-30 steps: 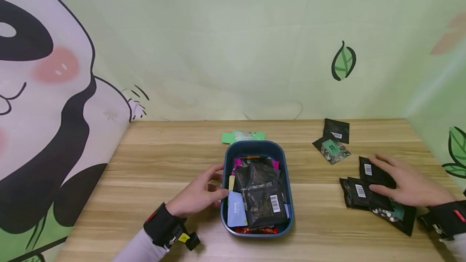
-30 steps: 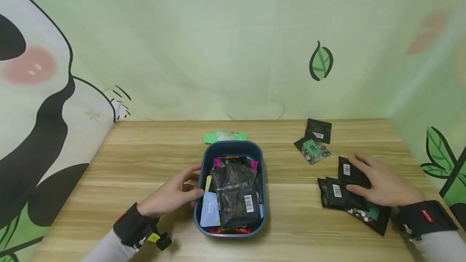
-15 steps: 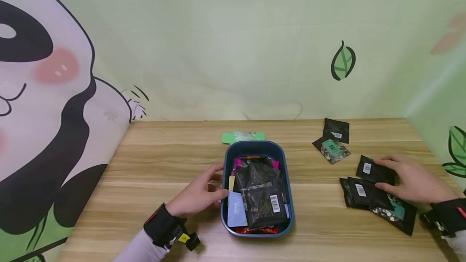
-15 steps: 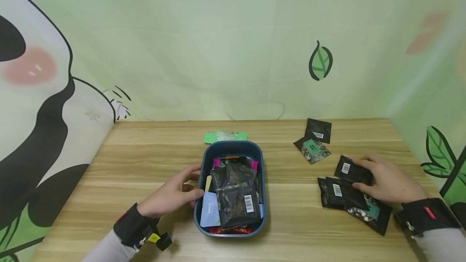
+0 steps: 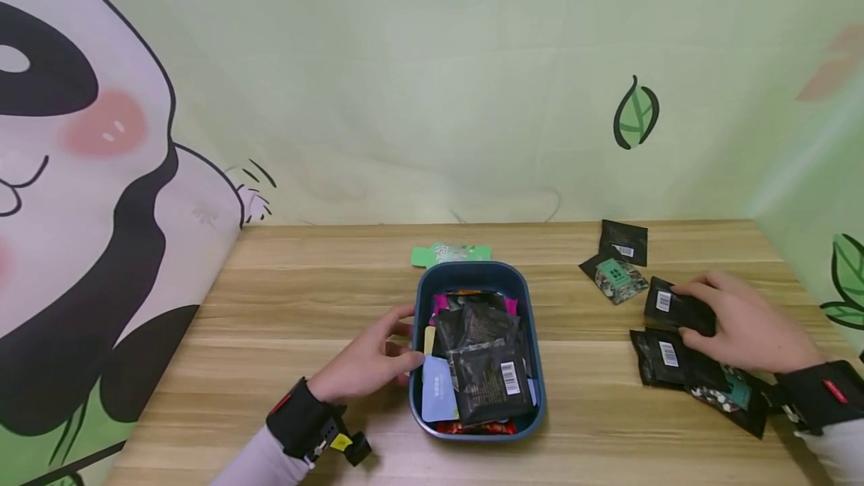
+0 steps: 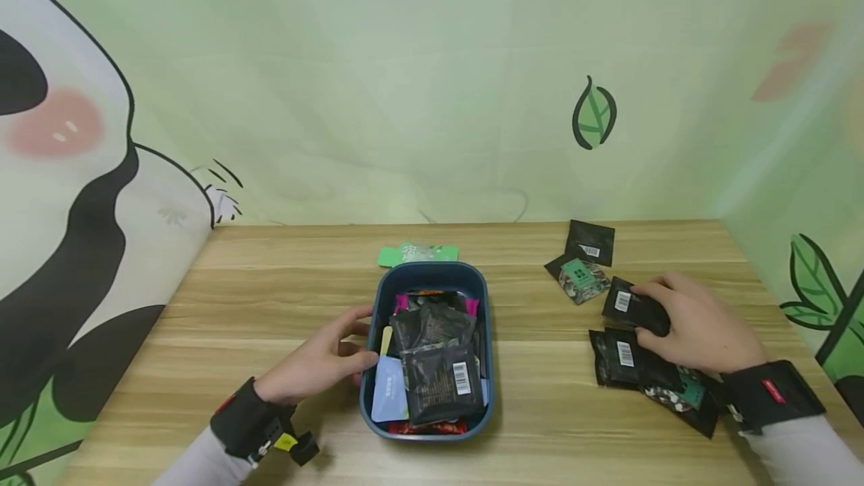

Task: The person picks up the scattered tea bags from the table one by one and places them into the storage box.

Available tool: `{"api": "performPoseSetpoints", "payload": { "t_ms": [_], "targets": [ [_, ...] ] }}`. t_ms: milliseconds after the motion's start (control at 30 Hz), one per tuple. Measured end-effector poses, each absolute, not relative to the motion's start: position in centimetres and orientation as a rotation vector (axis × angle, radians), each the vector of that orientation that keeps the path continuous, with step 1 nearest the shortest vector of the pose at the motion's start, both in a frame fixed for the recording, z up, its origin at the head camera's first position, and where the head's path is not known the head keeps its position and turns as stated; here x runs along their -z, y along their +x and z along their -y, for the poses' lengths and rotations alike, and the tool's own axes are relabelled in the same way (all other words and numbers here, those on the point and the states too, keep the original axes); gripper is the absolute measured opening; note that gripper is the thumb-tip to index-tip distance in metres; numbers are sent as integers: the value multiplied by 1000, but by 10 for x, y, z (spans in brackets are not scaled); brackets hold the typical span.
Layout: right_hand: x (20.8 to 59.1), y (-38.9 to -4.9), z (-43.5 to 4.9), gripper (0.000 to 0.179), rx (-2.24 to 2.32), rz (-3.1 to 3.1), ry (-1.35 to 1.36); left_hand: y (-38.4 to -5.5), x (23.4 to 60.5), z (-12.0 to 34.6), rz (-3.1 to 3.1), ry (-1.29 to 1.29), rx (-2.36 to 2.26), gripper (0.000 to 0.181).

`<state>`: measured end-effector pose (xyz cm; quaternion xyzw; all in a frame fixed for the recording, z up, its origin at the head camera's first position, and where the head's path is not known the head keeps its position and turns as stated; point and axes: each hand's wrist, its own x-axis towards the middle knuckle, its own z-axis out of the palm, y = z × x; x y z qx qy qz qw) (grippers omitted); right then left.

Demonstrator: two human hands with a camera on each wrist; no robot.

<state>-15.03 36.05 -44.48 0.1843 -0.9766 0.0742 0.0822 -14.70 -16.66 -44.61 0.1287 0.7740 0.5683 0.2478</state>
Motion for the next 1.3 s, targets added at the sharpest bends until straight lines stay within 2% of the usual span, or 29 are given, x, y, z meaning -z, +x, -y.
{"api": "performPoseSetpoints", "payload": {
  "t_ms": [500,967,1033,1200,1300],
  "targets": [
    [404,-166,-254,59,-346,2743,872,-146,445,168,-2105,343,-1544,74],
    [397,-167,-164,57,-525,2643,1192,-146,445,168,-2099,341,-1549,76],
    [397,-165,-157,65,-532,2686,1211,-146,445,168,-2096,341,-1553,76],
    [399,-158,-150,97,-535,2826,1225,-147,447,167,-2098,352,-1558,75],
    [401,-156,-152,104,-537,2859,1211,-147,447,168,-2112,352,-1549,75]
  ]
}}
